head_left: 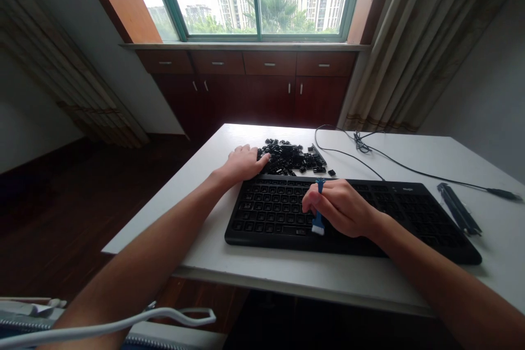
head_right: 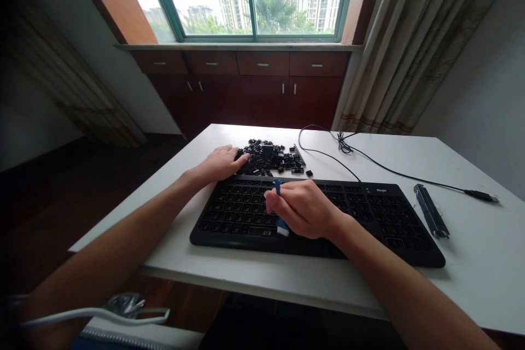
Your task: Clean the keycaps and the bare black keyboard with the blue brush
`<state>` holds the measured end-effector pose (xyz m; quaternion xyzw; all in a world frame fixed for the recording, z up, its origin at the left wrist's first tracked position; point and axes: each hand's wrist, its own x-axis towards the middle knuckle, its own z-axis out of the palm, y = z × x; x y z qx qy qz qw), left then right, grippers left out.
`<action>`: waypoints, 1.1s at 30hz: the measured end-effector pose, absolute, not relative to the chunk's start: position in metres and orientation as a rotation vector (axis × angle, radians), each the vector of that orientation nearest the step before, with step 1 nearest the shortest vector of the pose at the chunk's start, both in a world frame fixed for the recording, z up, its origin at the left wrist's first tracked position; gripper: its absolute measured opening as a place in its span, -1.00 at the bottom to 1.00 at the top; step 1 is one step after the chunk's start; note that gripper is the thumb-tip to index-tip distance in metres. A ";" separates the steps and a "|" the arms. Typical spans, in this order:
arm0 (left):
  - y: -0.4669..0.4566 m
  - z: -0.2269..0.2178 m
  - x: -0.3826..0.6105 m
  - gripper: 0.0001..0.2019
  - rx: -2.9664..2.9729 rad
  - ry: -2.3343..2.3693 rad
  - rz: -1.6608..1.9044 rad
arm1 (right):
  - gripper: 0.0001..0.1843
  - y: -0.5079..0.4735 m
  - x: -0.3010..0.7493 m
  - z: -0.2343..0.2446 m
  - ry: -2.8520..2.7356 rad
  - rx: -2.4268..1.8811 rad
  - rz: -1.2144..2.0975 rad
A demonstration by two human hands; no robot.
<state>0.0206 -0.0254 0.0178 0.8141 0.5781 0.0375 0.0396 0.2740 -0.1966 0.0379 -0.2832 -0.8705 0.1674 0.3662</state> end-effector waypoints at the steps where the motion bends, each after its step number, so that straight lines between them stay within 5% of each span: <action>1: -0.026 0.018 0.021 -0.18 2.496 1.773 0.118 | -0.55 -0.196 0.274 0.037 -2.250 -0.743 0.397; 11: -0.026 0.017 0.021 -0.17 2.515 1.769 0.120 | -0.67 -0.196 0.272 0.033 -2.258 -0.814 0.178; 22: -0.025 0.018 0.020 -0.16 2.495 1.760 0.112 | -0.51 -0.198 0.274 0.040 -2.203 -0.724 0.461; 33: -0.028 0.019 0.021 -0.20 2.510 1.782 0.104 | -0.68 -0.194 0.270 0.035 -2.268 -0.801 0.165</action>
